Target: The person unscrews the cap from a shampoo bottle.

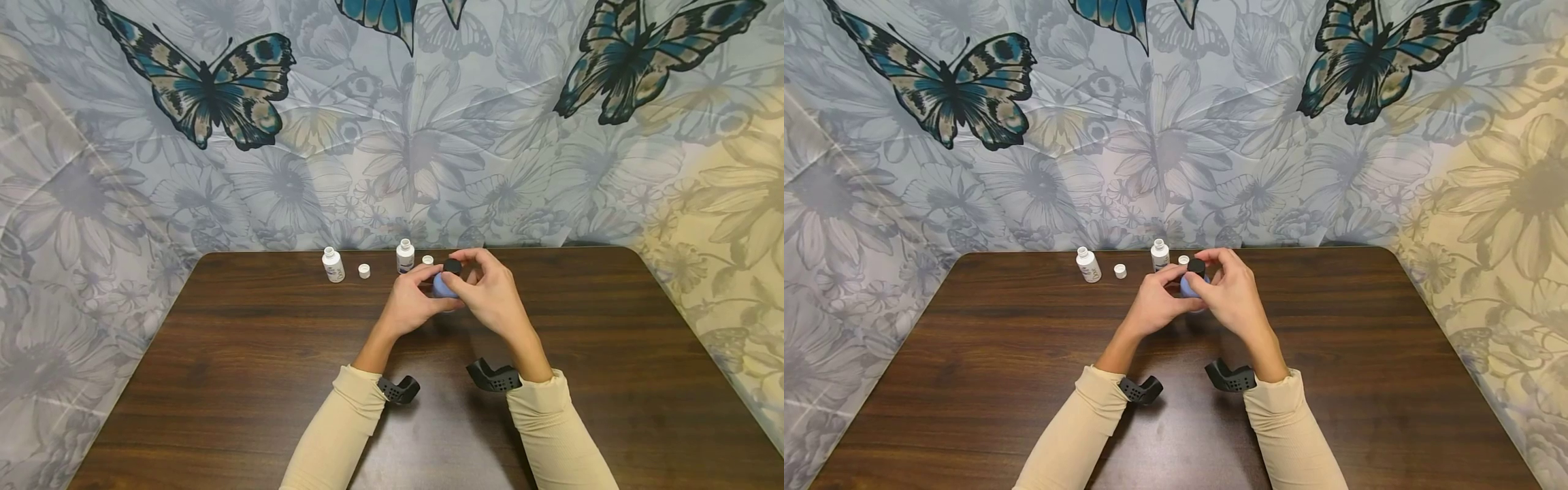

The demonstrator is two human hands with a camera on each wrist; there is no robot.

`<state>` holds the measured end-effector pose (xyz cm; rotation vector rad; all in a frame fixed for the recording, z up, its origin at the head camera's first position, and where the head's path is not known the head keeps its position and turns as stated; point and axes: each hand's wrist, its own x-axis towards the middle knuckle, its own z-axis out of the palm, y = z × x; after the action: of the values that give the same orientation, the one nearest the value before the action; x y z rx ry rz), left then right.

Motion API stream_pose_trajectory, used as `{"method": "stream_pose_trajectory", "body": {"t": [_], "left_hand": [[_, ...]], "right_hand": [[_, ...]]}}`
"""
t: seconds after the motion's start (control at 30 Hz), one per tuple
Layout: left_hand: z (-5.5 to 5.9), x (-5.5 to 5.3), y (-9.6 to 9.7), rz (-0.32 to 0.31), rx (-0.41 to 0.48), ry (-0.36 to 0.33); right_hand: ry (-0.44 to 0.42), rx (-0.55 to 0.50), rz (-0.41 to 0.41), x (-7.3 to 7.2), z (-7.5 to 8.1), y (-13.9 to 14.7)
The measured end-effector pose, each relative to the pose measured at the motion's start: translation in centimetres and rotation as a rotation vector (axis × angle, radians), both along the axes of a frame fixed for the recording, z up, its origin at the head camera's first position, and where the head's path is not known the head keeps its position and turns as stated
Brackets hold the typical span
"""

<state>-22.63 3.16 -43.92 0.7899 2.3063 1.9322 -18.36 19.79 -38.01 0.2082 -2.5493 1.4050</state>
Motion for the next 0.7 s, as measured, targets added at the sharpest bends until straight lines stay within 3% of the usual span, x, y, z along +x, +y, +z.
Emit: {"method": "stream_pose_trajectory", "body": {"t": [0.33,0.7], "left_hand": [[-0.01,0.0,-0.06,-0.011,-0.008,0.016],[-0.06,-0.08,-0.07,0.002,-0.008,0.018]], "right_hand": [[-0.027,0.009,-0.053,-0.02,0.11,-0.07],[0.006,0.007,-0.002,0.13,0.31,-0.29]]}}
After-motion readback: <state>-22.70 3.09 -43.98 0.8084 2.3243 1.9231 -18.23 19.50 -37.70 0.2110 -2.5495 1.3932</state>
